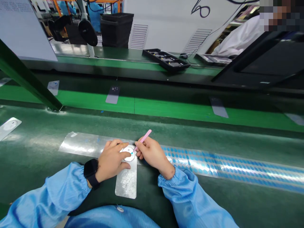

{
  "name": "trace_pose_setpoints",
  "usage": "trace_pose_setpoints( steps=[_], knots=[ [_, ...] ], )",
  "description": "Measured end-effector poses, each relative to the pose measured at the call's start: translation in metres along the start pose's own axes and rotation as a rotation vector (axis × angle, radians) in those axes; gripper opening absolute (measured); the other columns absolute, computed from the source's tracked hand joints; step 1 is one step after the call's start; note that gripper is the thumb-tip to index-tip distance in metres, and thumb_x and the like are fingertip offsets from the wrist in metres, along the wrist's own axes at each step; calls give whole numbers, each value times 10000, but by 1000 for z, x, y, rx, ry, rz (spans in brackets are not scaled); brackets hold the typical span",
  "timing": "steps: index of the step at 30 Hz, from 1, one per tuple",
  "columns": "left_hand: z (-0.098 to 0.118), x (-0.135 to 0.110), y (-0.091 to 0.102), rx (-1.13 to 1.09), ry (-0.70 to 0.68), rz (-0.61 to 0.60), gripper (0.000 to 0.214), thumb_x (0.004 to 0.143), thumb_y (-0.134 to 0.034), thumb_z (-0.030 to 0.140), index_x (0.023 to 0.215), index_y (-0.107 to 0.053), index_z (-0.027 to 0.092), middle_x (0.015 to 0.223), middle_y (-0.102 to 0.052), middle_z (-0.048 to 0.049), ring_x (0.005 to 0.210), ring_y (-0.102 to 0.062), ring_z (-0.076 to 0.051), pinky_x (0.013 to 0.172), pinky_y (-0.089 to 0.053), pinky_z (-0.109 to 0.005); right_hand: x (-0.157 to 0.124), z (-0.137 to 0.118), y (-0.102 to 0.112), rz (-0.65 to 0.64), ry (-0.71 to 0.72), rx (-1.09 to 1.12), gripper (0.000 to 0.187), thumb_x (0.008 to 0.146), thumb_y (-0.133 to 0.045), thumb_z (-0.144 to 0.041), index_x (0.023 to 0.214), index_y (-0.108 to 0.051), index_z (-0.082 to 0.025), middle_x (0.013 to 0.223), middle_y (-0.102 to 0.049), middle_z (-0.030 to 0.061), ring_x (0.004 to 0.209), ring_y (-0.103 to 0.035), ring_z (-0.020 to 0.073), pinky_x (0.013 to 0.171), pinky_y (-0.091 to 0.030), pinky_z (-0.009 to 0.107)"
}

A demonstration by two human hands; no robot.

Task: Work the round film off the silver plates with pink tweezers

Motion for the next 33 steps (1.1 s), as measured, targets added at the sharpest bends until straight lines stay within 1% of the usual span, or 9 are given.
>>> trace_pose_setpoints(
  steps=[4, 9, 19, 22, 26, 28, 33],
  knots=[
    [2, -1, 1, 30, -2, -22, 272, 723, -759, 390, 973, -712, 294, 1267, -602, -39, 1137, -449, -279, 896, -363, -450, 0, -1, 0, -10, 33, -17, 119, 814, -556, -235, 702, -526, -206, 489, -618, -31, 396, -588, 120, 415, -456, 208],
    [4, -1, 1, 67, -10, -45, 278, 748, -737, 391, 1005, -701, 291, 1288, -587, -48, 1147, -437, -294, 880, -361, -459, 0, 0, 0, -13, 27, -38, 117, 822, -545, -221, 709, -521, -208, 487, -612, -33, 400, -589, 119, 424, -455, 206],
    [5, 0, 1, 80, 9, -66, 284, 740, -749, 366, 1012, -696, 301, 1298, -581, -40, 1158, -437, -294, 875, -378, -460, 1, 2, -1, -27, 48, -25, 84, 814, -563, -220, 741, -526, -203, 520, -630, -23, 418, -602, 122, 429, -474, 209],
    [6, 1, 2, 91, 11, -72, 292, 735, -756, 358, 1012, -692, 294, 1300, -584, -43, 1159, -444, -297, 870, -388, -463, 2, 5, 0, -23, 22, 39, 94, 801, -575, -236, 731, -530, -193, 510, -624, -22, 398, -586, 116, 410, -464, 207],
    [6, 1, 1, 117, 10, -97, 324, 735, -757, 343, 1045, -682, 287, 1309, -579, -50, 1160, -449, -303, 865, -412, -471, 5, 12, 1, -23, -1, 255, 167, 783, -600, -320, 740, -517, -181, 465, -597, -33, 348, -544, 106, 367, -429, 200],
    [7, 2, 1, 135, 12, -106, 349, 736, -756, 334, 1073, -674, 289, 1316, -572, -50, 1167, -448, -305, 866, -424, -472, 8, 16, 1, -24, 7, 325, 210, 766, -618, -360, 744, -515, -178, 461, -599, -33, 341, -538, 105, 363, -427, 202],
    [9, 4, 3, 169, 32, -123, 342, 737, -755, 326, 1070, -681, 303, 1315, -571, -43, 1186, -449, -300, 872, -451, -458, 11, 18, -1, -28, 44, 323, 226, 757, -634, -375, 736, -526, -177, 470, -606, -27, 352, -555, 113, 367, -434, 208]
  ],
)
Point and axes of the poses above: each hand's wrist, its own x-axis towards the middle knuckle, its own y-axis out of the back of the hand, z = x × y, the point moved 6 cm from there along x, towards the middle knuckle
